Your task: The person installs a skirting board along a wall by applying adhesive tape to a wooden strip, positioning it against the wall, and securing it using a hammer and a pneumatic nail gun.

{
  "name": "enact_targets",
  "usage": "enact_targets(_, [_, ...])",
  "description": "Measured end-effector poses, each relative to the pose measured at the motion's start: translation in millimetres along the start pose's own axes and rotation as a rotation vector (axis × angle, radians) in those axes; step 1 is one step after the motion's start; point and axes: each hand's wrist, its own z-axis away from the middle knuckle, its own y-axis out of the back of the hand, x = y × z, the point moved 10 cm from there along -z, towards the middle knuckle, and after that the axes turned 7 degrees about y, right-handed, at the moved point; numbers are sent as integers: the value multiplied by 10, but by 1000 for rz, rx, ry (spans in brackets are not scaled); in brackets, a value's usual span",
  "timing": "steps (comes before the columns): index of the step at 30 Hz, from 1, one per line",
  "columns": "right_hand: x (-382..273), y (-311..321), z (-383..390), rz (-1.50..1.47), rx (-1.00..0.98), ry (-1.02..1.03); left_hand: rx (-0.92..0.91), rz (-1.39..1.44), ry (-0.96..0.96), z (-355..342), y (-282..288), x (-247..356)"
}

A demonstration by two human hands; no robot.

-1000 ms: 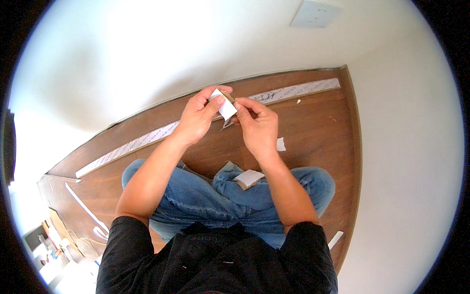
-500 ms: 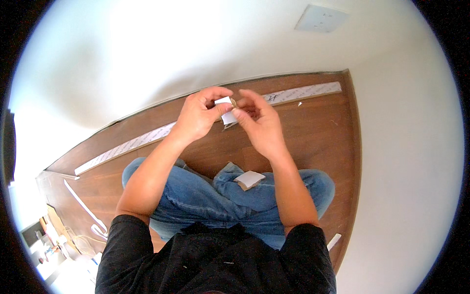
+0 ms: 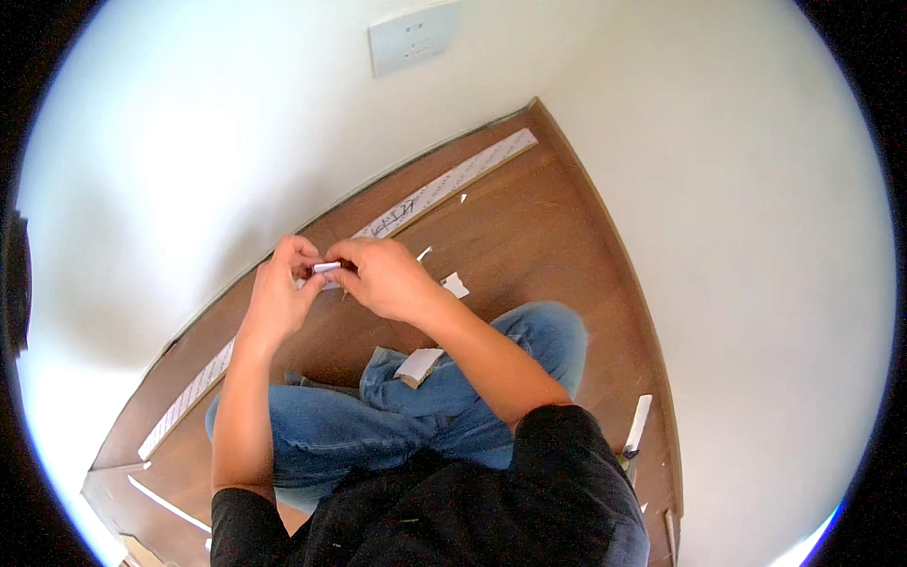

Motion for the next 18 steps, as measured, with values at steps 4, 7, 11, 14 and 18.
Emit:
enact_targets(4, [100,51,18,66,-93,-69,-135,67,17,-25,-179,-21])
enact_targets(7, [554,285,-105,218,-51,-179,29,-84,-163,27,-29,61])
enact_targets(11, [1809,1850,-372,164,580,-402,13,-163,-117,104,52,26])
enact_targets(14, [3409,3441,247,230,1042,-559,-115,-291,-301,144,-377,312])
enact_targets(18, [3297,3323,-88,615,1020,-661,-143,-340,-305,276,-310,336])
